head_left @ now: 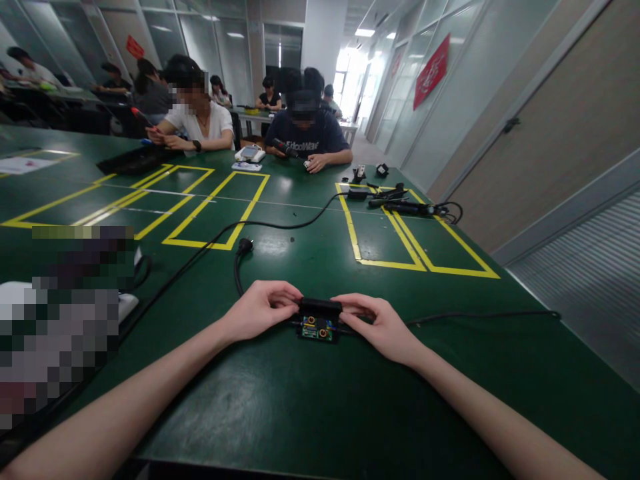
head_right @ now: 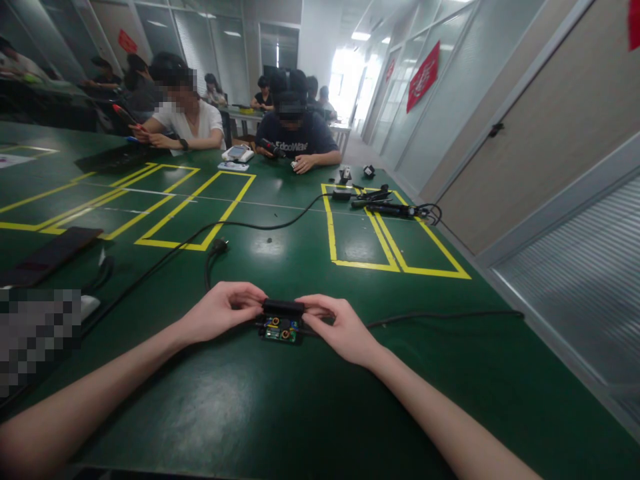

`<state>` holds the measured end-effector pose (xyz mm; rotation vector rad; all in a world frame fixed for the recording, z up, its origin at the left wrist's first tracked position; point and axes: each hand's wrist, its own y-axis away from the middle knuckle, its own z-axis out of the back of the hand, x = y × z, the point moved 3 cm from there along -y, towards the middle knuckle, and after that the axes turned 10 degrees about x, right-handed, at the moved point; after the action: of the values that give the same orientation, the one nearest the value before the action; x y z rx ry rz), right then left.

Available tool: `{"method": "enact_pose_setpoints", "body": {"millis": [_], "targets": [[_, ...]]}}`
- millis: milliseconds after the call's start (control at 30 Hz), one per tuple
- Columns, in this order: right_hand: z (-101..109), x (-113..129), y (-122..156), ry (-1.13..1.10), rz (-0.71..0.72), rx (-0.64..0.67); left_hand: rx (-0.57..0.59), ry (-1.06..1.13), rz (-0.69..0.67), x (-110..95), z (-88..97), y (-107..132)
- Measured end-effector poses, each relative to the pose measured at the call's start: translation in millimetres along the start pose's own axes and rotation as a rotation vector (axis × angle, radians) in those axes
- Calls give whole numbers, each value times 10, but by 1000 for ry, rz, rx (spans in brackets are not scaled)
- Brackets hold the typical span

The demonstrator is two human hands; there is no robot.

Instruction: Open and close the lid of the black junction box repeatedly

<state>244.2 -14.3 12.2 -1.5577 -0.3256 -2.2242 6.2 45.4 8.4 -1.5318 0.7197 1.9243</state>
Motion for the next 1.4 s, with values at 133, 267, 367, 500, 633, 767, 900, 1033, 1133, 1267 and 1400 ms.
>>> {"method": "enact_pose_setpoints", "body": {"millis": [133, 267, 367, 500, 633, 767, 900, 1033, 1133, 1267, 1400], "targets": [[1, 15, -4, 10, 6, 11, 4, -37, -7, -13, -4, 2], [9, 32, -2, 6, -3, 29, 13, -92, -20, -36, -2, -4], [14, 40, 5, 16, 17, 49, -1, -111, -37, -61, 10, -6], [17, 45, 13, 64, 59, 71, -7, -137, -34, -88, 10, 1], [19, 46, 16, 76, 127, 75, -19, -128, -44, -101, -1, 9], [21, 46, 18, 76, 189, 78, -16, -120, -42, -96, -7, 10], [24, 44, 20, 84, 209, 80, -18, -121, -68, -87, -1, 14], [24, 52, 19, 99, 201, 92, -6, -112, -88, -82, -1, 18], [23, 46, 17, 126, 179, 112, 4, -143, -80, -95, -7, 25], [40, 44, 34, 220, 240, 101, 36, -307, -113, -135, -30, 57], [42, 61, 66, 330, 303, 125, 77, -530, -240, -157, -71, 99]]}}
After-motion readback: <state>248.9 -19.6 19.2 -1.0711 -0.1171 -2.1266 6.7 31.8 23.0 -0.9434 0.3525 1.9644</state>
